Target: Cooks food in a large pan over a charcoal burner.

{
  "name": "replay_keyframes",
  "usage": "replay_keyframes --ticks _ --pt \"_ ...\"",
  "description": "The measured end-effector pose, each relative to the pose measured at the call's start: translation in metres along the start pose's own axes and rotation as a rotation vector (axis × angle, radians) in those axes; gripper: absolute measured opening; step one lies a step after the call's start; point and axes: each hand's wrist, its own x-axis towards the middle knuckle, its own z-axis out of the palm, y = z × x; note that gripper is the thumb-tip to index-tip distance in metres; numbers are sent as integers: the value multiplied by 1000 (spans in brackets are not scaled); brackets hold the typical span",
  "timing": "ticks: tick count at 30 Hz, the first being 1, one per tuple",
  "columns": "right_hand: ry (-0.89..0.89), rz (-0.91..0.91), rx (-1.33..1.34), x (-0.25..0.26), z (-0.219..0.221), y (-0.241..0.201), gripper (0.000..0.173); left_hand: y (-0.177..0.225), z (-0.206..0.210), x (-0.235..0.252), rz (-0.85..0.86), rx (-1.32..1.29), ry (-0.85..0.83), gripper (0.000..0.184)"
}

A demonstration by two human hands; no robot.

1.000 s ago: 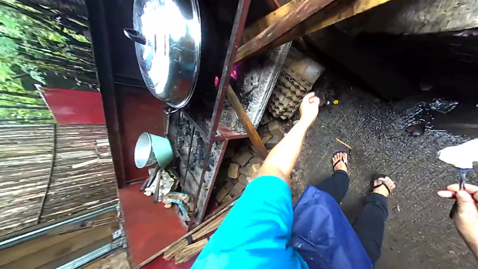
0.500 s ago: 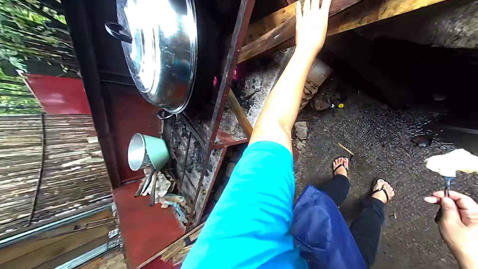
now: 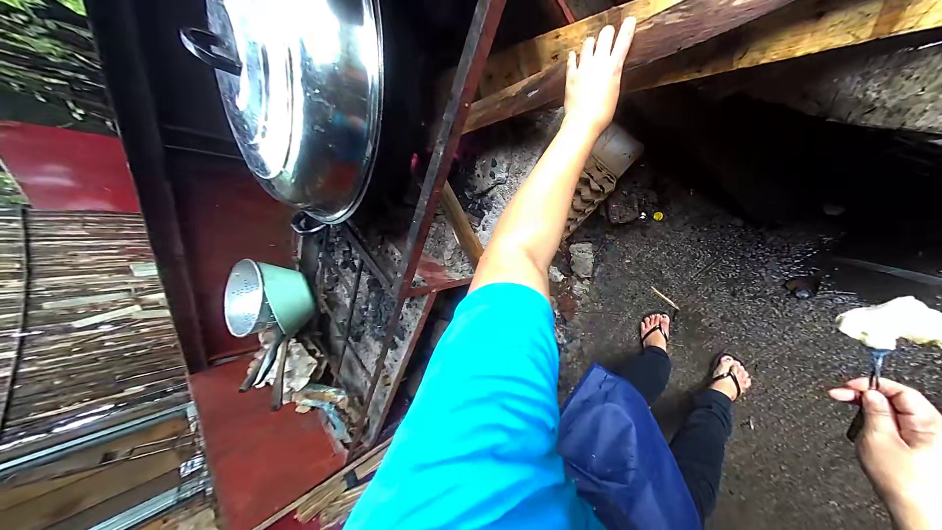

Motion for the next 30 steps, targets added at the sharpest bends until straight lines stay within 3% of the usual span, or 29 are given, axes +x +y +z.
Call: replay_keyframes --ticks 10,14,18,21,24,26,28,30 --pt "9 10 -23 -11 -3 -2 33 5 0 -2 -40 -34 10 73" --pt "6 11 -60 -20 -8 -6 33 6 4 -10 -1 -20 42 92" --pt "7 2 -74 -34 -17 -24 32 19 0 -59 109 -154 167 95" --pt "5 -23 -80 -46 -26 -48 31 21 4 -142 209 -260 161 83" --pt "-23 -73 -47 -60 -38 -80 30 7 39 -267 220 -340 -39 78" --pt "-71 -111 0 -70 -47 -106 28 -7 68 -365 111 -391 -381 68" --pt "-134 -163 53 -79 -55 -133 25 -11 67 -460 -92 -400 -807 61" --pt "-216 -229 97 -86 -60 -162 20 -7 61 -547 -311 -456 -1114 56"
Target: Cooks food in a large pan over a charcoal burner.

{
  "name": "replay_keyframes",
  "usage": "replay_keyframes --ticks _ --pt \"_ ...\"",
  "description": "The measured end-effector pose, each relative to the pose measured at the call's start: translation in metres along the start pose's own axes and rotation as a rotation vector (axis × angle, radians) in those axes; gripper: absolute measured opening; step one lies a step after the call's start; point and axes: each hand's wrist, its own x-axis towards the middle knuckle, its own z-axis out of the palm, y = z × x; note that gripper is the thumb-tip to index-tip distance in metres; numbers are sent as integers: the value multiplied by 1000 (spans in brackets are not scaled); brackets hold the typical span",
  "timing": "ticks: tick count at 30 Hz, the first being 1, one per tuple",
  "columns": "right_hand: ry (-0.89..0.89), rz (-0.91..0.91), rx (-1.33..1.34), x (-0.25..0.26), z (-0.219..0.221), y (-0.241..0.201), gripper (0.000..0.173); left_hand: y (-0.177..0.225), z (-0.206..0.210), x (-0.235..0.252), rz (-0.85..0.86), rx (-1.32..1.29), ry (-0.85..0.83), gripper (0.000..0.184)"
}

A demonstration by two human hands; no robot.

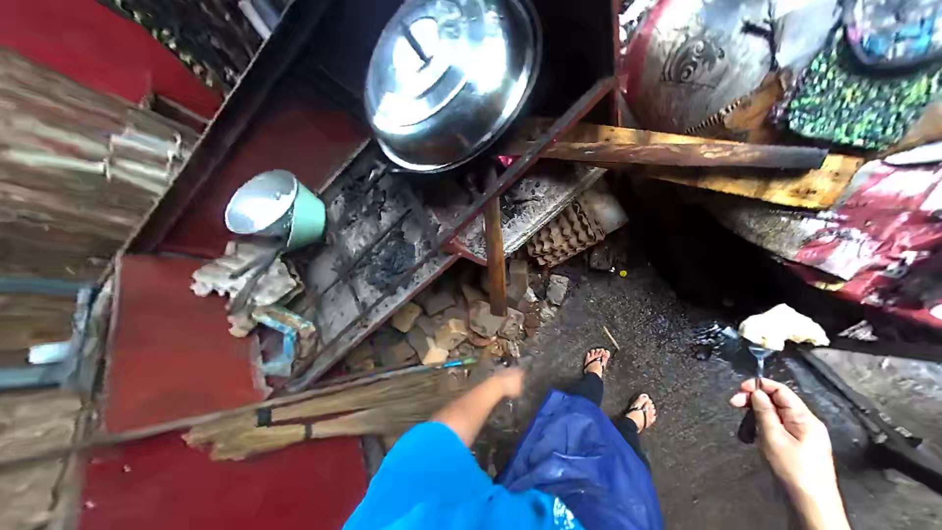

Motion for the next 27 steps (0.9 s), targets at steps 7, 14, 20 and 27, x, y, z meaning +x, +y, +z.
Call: replay_keyframes --ticks 7,14,20,27 --pt "-391 -122 16 -5 31 -79 21 -59 185 -68 -212 -542 -40 58" --pt "-677 15 -129 -61 131 -97 20 -15 211 -108 53 -1054 363 61" --pt "-949 70 -251 -150 217 -52 21 11 260 -175 578 -1535 806 45" --pt "-1153 133 -389 -276 294 51 22 -1 389 -161 641 -1901 995 45"
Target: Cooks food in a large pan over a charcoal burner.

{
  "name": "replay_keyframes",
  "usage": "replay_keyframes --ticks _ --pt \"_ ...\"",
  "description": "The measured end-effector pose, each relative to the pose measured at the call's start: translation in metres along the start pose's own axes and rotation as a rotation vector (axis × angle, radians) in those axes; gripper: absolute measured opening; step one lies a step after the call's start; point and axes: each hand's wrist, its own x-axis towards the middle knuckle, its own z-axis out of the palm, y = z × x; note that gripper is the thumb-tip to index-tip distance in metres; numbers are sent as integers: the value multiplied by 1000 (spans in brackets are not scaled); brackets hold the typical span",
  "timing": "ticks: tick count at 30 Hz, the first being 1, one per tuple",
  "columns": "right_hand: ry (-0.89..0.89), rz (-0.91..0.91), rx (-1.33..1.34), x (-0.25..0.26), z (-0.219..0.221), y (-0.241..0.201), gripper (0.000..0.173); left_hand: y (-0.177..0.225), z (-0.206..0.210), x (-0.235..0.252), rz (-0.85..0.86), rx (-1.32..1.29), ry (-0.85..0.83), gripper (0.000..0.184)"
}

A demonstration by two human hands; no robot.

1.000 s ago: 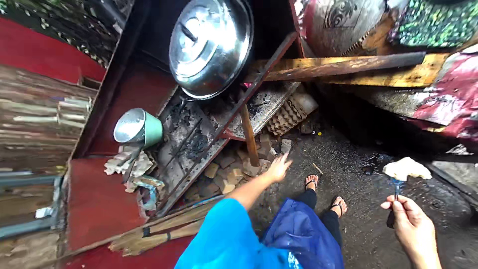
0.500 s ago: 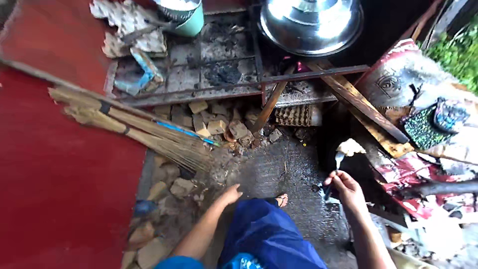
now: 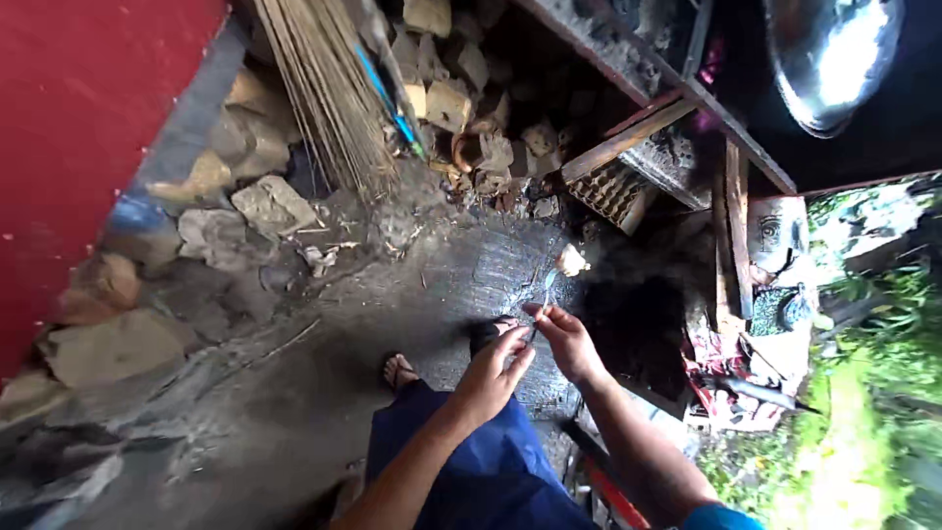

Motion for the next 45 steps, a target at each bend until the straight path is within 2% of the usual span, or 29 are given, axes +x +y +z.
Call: replay_keyframes --ticks 5,11,16,22,28,33,37,41,43,45 --pt "-113 82 55 26 93 43 22 -63 -57 -41 -60 -56 215 41" --pt "-241 182 16 58 159 82 21 -123 -95 -53 -94 -66 338 43" --pt "-292 283 6 71 182 82 23 -133 -104 -40 -106 -144 430 38" --pt "-304 242 36 73 165 57 21 -97 -94 -22 -140 -121 520 33" --pt "-300 104 28 81 113 9 22 -43 -60 20 -128 -69 589 32" --pt "-524 87 -200 119 35 -32 37 -13 -36 70 -16 9 690 33" --pt "-572 214 -644 161 -64 -37 43 3 -29 109 58 64 749 33" --pt "-478 426 -1124 191 -165 -14 45 33 -24 144 24 20 835 31" --pt "-416 543 -1162 197 -214 1 46 41 -25 163 17 13 854 29" --pt "-371 640 -1083 196 -259 15 45 44 -28 181 -10 9 858 28"
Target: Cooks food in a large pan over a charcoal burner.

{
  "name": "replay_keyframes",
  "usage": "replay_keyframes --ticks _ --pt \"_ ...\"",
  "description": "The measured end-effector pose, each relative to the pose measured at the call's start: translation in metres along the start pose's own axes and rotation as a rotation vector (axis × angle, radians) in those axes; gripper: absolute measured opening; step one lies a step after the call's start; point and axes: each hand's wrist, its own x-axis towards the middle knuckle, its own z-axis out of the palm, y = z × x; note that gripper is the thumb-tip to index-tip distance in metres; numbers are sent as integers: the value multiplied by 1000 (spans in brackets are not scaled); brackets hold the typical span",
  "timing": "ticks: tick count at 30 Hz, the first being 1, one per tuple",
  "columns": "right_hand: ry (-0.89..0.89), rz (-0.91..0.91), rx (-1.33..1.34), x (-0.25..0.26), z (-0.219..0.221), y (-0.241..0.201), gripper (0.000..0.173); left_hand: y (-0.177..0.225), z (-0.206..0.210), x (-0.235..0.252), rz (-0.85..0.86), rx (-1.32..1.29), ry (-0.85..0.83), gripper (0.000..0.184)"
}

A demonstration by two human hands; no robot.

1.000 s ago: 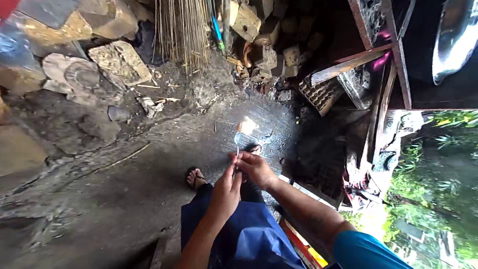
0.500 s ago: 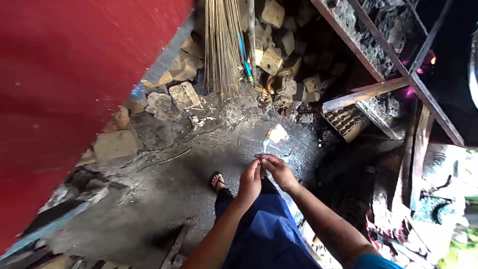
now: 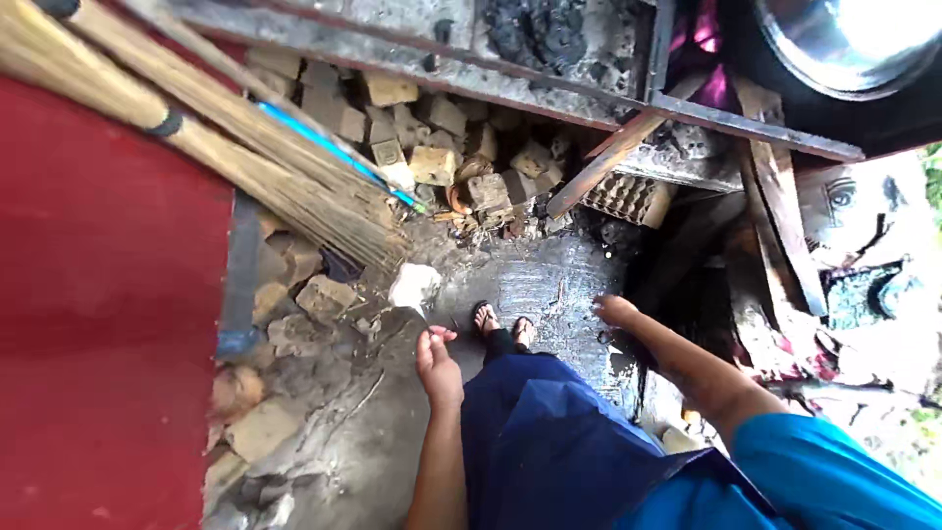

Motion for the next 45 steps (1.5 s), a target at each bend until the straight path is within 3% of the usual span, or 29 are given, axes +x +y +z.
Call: replay_keyframes --ticks 6,9,12,14,18,22,26,28,30,32,36,41,43,45 --pt "91 264 388 14 -32 103 42 -2 54 43 -80 10 -15 27" --pt "187 306 670 49 -49 138 41 -6 86 53 -83 -17 24 24" --pt "305 294 933 104 -90 147 46 -20 122 56 -85 -11 69 24" --pt "343 258 954 150 -125 146 52 -37 143 56 -86 -3 112 24" --pt "415 161 750 256 -178 155 55 -63 167 44 -72 37 201 22" --pt "579 113 637 340 -212 170 57 -86 174 26 -86 38 298 21" --pt "692 189 1008 361 -226 155 53 -106 175 10 -155 -13 388 24" --pt "697 228 1066 375 -228 158 53 -115 176 6 -164 -35 400 25" --pt "604 227 975 378 -231 159 50 -122 176 1 -179 -48 424 25" --pt "483 241 715 371 -239 150 47 -124 176 -5 -192 -60 459 25" --pt "431 289 534 378 -242 153 45 -132 163 -19 -199 -71 471 24" --pt "400 173 265 372 -245 142 42 -151 138 -37 -209 -80 491 26" --pt "408 125 420 369 -247 138 42 -159 131 -44 -208 -78 492 27" --pt "544 109 869 371 -240 136 41 -160 129 -46 -226 -55 498 27"
